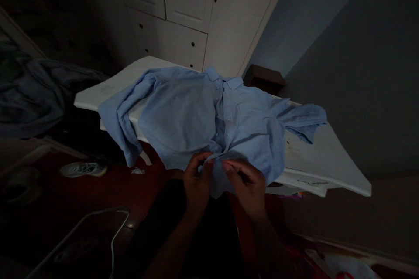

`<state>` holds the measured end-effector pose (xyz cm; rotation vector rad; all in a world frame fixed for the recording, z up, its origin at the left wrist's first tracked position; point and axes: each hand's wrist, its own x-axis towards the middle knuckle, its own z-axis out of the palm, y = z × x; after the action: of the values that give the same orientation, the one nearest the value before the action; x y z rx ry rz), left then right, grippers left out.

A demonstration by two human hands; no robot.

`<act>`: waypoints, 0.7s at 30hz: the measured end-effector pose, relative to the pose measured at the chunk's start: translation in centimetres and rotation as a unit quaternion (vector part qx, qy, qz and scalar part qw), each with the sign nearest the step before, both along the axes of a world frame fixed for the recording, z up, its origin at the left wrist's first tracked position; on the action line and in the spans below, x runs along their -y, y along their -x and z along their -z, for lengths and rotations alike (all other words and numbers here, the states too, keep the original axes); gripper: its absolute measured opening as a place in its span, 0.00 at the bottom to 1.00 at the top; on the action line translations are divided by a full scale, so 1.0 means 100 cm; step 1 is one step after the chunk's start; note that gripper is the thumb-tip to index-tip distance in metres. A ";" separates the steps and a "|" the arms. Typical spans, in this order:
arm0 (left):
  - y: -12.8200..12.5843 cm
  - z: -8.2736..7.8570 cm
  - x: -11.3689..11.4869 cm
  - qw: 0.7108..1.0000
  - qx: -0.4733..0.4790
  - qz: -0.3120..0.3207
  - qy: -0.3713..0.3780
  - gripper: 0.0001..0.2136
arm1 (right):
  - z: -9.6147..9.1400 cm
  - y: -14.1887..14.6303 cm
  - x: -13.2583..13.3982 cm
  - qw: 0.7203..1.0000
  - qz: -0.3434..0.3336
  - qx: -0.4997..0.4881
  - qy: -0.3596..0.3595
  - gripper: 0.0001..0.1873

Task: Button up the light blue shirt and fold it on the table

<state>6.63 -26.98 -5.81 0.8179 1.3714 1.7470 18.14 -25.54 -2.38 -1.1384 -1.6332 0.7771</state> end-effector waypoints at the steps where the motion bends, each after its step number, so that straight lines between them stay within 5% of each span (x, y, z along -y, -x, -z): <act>1: 0.000 -0.001 0.000 1.000 0.006 0.003 0.004 0.09 | 0.004 0.003 0.004 0.998 0.008 -0.030 0.056 0.07; 6: 0.004 -0.001 0.002 1.000 0.006 0.012 0.014 0.07 | 0.022 0.018 0.008 0.953 0.028 -0.188 0.236 0.14; 21: 0.011 0.007 0.001 0.981 -0.178 -0.009 -0.077 0.05 | 0.022 0.033 0.003 0.935 0.068 -0.231 0.261 0.17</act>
<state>5.48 -27.10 -6.50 1.2552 1.4846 1.7980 14.86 -25.82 -4.60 -1.2893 -0.9662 1.3226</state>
